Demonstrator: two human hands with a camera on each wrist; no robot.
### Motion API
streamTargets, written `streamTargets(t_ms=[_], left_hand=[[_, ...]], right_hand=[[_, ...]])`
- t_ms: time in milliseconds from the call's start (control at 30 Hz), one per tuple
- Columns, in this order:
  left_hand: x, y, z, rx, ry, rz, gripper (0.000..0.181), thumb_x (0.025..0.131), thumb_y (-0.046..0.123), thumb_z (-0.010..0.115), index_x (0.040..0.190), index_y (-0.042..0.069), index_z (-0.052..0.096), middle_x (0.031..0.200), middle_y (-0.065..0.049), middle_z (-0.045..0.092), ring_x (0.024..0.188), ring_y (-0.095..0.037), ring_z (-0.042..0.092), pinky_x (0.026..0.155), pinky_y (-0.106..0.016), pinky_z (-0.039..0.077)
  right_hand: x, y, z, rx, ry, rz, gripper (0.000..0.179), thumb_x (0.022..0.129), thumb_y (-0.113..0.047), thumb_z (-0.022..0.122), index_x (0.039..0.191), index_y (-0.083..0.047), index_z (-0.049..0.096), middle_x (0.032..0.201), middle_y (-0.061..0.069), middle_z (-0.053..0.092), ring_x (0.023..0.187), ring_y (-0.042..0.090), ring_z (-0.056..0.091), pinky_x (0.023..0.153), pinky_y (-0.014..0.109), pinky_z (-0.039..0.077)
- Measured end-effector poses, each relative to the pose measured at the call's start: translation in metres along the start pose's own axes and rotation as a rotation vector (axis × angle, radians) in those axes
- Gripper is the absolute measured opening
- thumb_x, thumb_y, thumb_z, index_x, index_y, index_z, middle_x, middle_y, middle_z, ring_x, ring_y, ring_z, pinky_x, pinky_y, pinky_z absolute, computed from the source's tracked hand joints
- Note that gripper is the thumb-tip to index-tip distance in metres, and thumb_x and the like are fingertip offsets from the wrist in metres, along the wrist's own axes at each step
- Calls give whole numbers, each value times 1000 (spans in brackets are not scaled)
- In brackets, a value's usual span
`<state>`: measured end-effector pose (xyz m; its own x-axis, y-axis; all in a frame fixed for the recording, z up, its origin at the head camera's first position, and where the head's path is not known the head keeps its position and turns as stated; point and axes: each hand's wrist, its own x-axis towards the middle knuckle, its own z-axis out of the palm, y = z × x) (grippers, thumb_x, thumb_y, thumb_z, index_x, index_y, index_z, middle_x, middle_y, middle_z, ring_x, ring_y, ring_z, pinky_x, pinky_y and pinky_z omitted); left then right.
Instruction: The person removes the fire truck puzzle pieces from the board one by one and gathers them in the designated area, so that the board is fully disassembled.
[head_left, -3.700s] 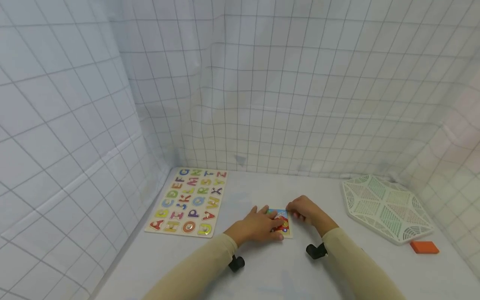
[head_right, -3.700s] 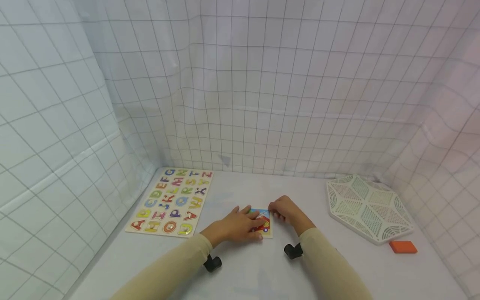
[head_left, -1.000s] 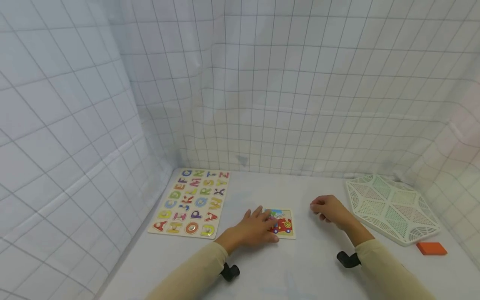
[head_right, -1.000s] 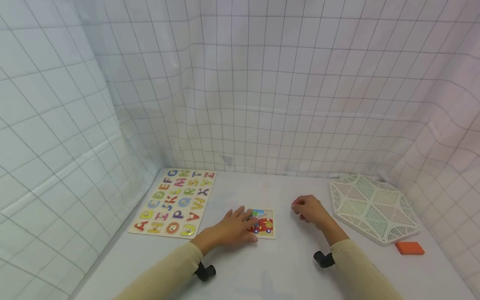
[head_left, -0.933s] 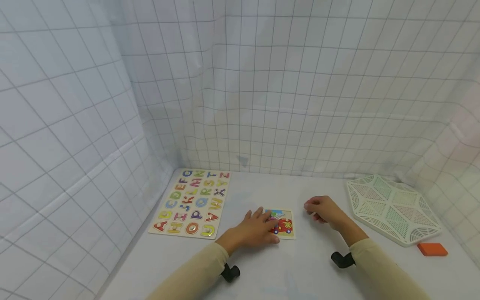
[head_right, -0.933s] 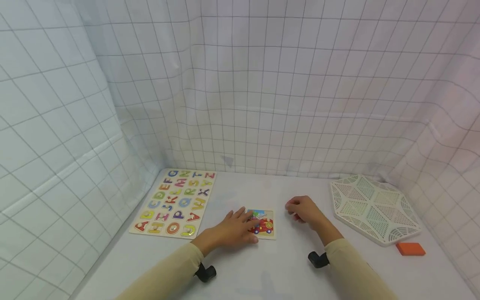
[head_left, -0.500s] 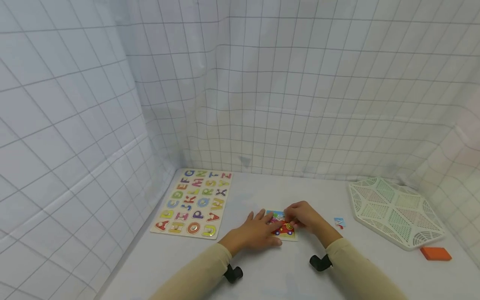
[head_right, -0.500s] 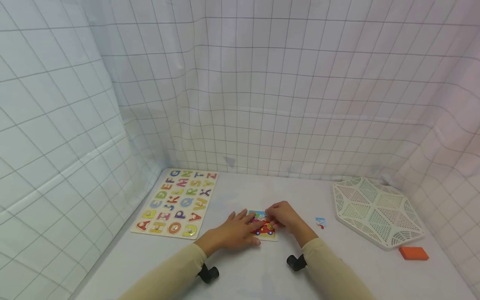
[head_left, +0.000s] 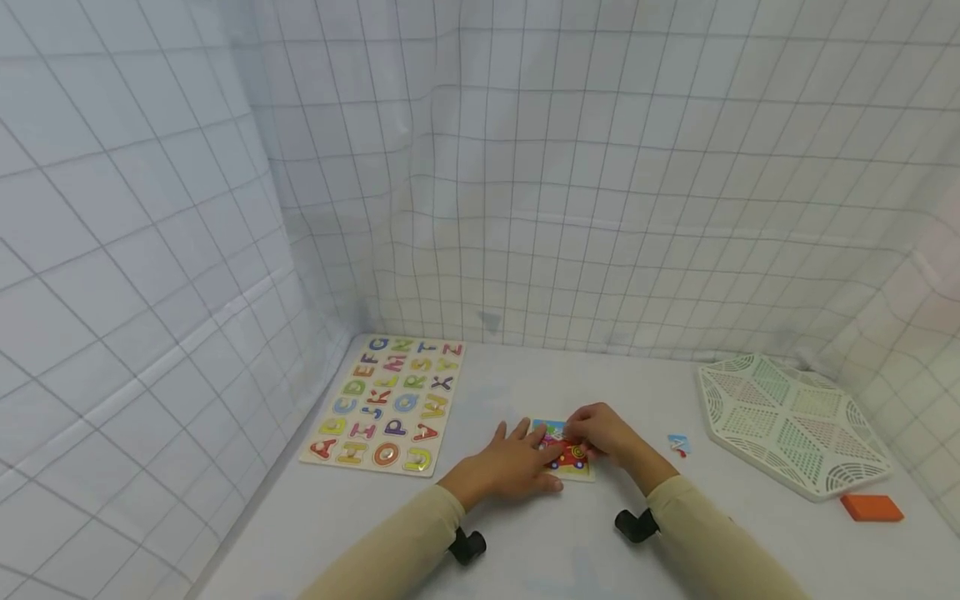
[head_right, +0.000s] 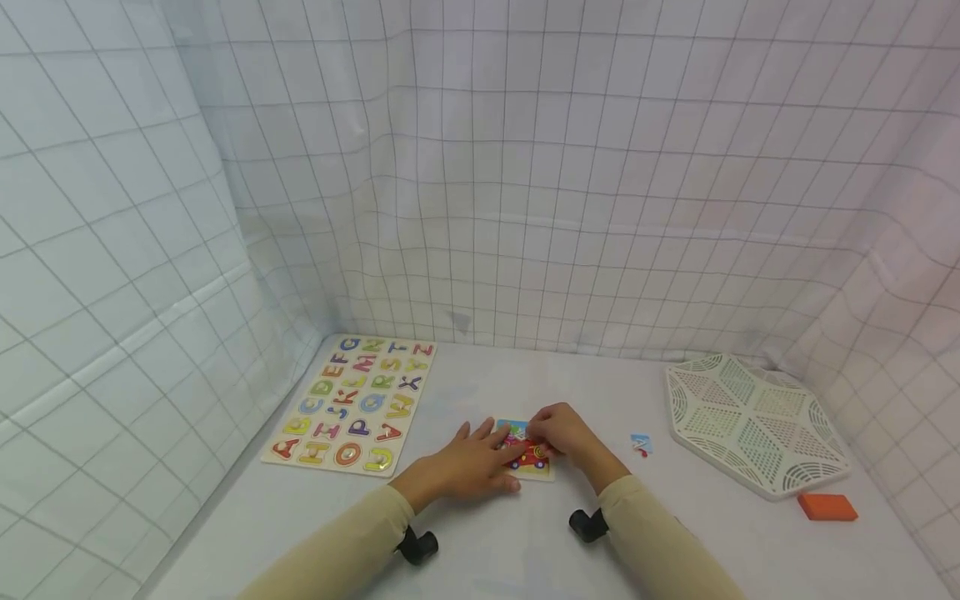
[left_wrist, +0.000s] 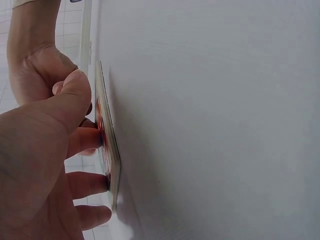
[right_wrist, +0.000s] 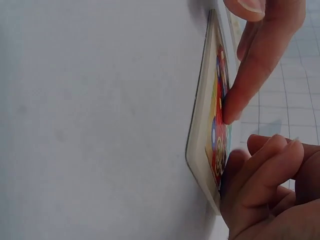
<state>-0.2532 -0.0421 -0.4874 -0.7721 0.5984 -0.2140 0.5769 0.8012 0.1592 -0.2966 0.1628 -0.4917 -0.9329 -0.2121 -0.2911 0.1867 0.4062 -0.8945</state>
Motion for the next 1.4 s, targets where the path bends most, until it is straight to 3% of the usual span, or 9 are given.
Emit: streamTargets(t_ms=[200, 533, 833, 1067, 1267, 1400], left_hand=[[3, 0, -1, 9, 3, 0, 66, 97, 68, 48, 156, 39, 41, 165, -6, 33, 154, -39, 22, 117, -67, 23], [-1, 1, -1, 9, -4, -5, 65, 98, 67, 48, 156, 39, 41, 165, -6, 34, 155, -36, 21, 117, -67, 22], [-3, 3, -4, 13, -4, -3, 65, 98, 66, 50, 156, 38, 42, 165, -6, 34, 155, -35, 22, 117, -67, 23], [-3, 0, -4, 30, -6, -5, 64, 97, 66, 50, 155, 40, 43, 165, -5, 34, 155, -32, 22, 118, -66, 22], [-3, -1, -4, 29, -5, 0, 63, 97, 65, 51, 154, 39, 44, 165, -5, 34, 155, -31, 22, 118, -66, 22], [-1, -2, -2, 40, 0, 7, 63, 98, 66, 50, 155, 38, 43, 165, -5, 34, 155, -29, 23, 118, -66, 23]], right_hand=[[0, -2, 2, -79, 82, -8, 13, 91, -7, 64, 99, 3, 69, 71, 5, 63, 50, 9, 50, 47, 20, 44], [2, -3, 4, 17, 32, -1, 6, 86, -3, 64, 89, -1, 59, 60, 0, 52, 46, 7, 46, 45, 18, 40], [2, -2, -2, 61, 19, -6, 11, 95, -5, 64, 103, 1, 61, 77, 6, 60, 54, 10, 53, 49, 21, 46], [-6, 17, -48, 142, 51, -3, 25, 99, -12, 65, 117, 5, 60, 86, 6, 63, 64, 12, 55, 56, 24, 49], [-31, 40, -100, 109, 74, 23, 27, 98, -12, 67, 118, 6, 61, 89, 5, 66, 68, 11, 57, 58, 23, 51], [-45, 51, -120, 69, 89, 47, 27, 98, -12, 66, 118, 7, 61, 87, 3, 65, 67, 9, 57, 57, 22, 51]])
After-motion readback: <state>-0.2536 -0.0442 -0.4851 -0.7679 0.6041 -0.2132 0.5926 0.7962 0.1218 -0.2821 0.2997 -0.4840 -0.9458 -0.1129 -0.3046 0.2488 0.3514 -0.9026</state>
